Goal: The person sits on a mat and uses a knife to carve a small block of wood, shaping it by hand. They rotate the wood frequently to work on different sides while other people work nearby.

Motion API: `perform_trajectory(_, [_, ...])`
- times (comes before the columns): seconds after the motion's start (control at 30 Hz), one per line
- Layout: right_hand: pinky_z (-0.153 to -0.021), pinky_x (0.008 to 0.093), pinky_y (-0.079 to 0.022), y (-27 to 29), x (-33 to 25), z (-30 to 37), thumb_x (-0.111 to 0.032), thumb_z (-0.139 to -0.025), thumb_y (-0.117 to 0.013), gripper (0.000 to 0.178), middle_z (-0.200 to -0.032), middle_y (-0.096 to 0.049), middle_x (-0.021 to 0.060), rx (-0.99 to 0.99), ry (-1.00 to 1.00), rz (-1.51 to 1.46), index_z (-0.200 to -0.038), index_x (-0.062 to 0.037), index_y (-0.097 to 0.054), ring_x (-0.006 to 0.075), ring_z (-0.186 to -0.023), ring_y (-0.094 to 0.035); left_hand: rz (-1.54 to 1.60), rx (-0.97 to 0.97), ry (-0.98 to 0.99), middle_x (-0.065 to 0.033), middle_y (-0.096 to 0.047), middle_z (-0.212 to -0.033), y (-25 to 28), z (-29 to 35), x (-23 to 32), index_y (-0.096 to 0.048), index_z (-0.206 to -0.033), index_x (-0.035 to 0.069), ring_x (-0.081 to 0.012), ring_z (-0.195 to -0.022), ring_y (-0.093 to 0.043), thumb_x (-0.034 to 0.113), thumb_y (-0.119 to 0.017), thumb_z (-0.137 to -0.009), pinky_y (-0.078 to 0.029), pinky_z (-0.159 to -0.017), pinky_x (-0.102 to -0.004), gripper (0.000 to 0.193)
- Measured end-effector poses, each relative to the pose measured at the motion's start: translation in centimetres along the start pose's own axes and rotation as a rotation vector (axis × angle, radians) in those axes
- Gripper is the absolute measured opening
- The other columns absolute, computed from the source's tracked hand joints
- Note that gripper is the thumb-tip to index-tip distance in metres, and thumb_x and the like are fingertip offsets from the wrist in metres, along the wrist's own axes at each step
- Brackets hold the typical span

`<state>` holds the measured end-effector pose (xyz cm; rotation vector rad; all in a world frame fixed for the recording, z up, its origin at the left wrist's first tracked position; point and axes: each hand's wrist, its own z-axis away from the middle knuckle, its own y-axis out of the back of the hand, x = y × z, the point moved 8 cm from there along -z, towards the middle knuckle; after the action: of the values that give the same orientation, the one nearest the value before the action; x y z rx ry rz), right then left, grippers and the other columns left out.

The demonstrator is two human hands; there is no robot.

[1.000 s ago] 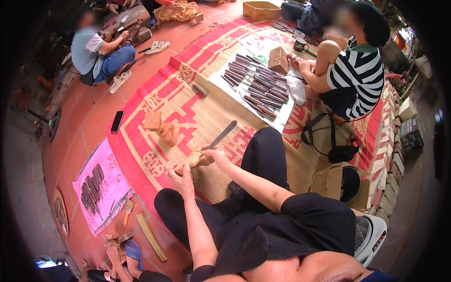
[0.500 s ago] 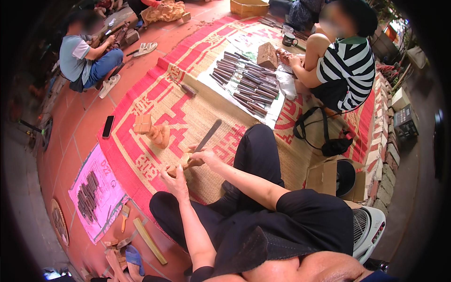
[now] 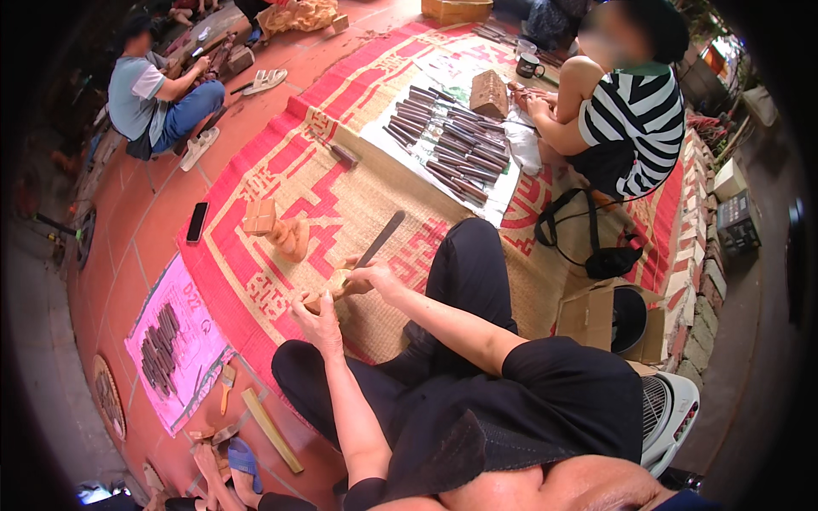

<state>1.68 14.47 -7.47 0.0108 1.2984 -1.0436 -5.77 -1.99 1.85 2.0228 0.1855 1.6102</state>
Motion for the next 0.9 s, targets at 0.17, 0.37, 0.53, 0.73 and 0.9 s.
perform_trajectory(0.17, [-0.077, 0.0275, -0.051, 2.7, 0.3, -0.4, -0.009, -0.075, -0.07, 0.038, -0.096, -0.068, 0.0109, 0.124, -0.017, 0.081, -0.111, 0.0021, -0.062, 0.018, -0.084, -0.066, -0.013, 0.012, -0.013, -0.0164, -0.044, -0.111, 0.0, 0.1, 0.1, -0.047, -0.112, 0.003, -0.0315, -0.102, -0.05, 0.031, -0.068, -0.083, -0.043, -0.088, -0.0417, 0.046])
perform_trajectory(0.37, [-0.079, 0.0274, -0.048, -0.4, -0.4, 0.7, -0.011, -0.076, -0.069, 0.046, -0.098, -0.068, 0.0078, -0.018, -0.004, 0.064, -0.12, -0.0021, -0.059, 0.0167, -0.085, -0.064, 0.03, -0.007, 0.052, -0.0148, -0.045, -0.113, 0.2, -0.2, 0.1, -0.048, -0.112, 0.006, -0.0293, -0.104, -0.049, 0.031, -0.066, -0.084, -0.041, -0.091, -0.0394, 0.042])
perform_trajectory(0.53, [-0.078, 0.0298, -0.05, 2.7, 1.0, -0.4, -0.01, -0.074, -0.071, 0.044, -0.098, -0.067, 0.0118, 0.117, -0.019, 0.009, -0.116, 0.0004, -0.06, 0.0193, -0.083, -0.066, 0.025, -0.013, 0.045, -0.0146, -0.044, -0.114, 0.0, -0.1, 0.2, -0.047, -0.113, 0.006, -0.0285, -0.104, -0.049, 0.032, -0.066, -0.084, -0.04, -0.091, -0.0392, 0.043])
perform_trajectory(0.73, [-0.08, 0.0302, -0.051, -0.1, 0.4, 0.4, -0.009, -0.073, -0.074, 0.048, -0.102, -0.067, 0.0123, -0.004, 0.013, -0.043, -0.117, 0.0027, -0.058, 0.0203, -0.087, -0.066, 0.031, -0.008, 0.055, -0.0147, -0.044, -0.113, 0.0, -0.1, 0.2, -0.048, -0.113, 0.007, -0.0284, -0.103, -0.049, 0.032, -0.067, -0.084, -0.04, -0.091, -0.0392, 0.043])
perform_trajectory(0.9, [-0.084, 0.0289, -0.048, 2.2, 1.0, -0.3, -0.01, -0.077, -0.07, 0.044, -0.102, -0.068, 0.0076, 0.107, -0.054, 0.011, -0.119, -0.0012, -0.059, 0.017, -0.093, -0.064, 0.017, -0.011, 0.045, -0.0147, -0.045, -0.113, 0.0, 0.0, 0.5, -0.048, -0.113, 0.007, -0.0284, -0.103, -0.049, 0.032, -0.066, -0.085, -0.04, -0.091, -0.0394, 0.042])
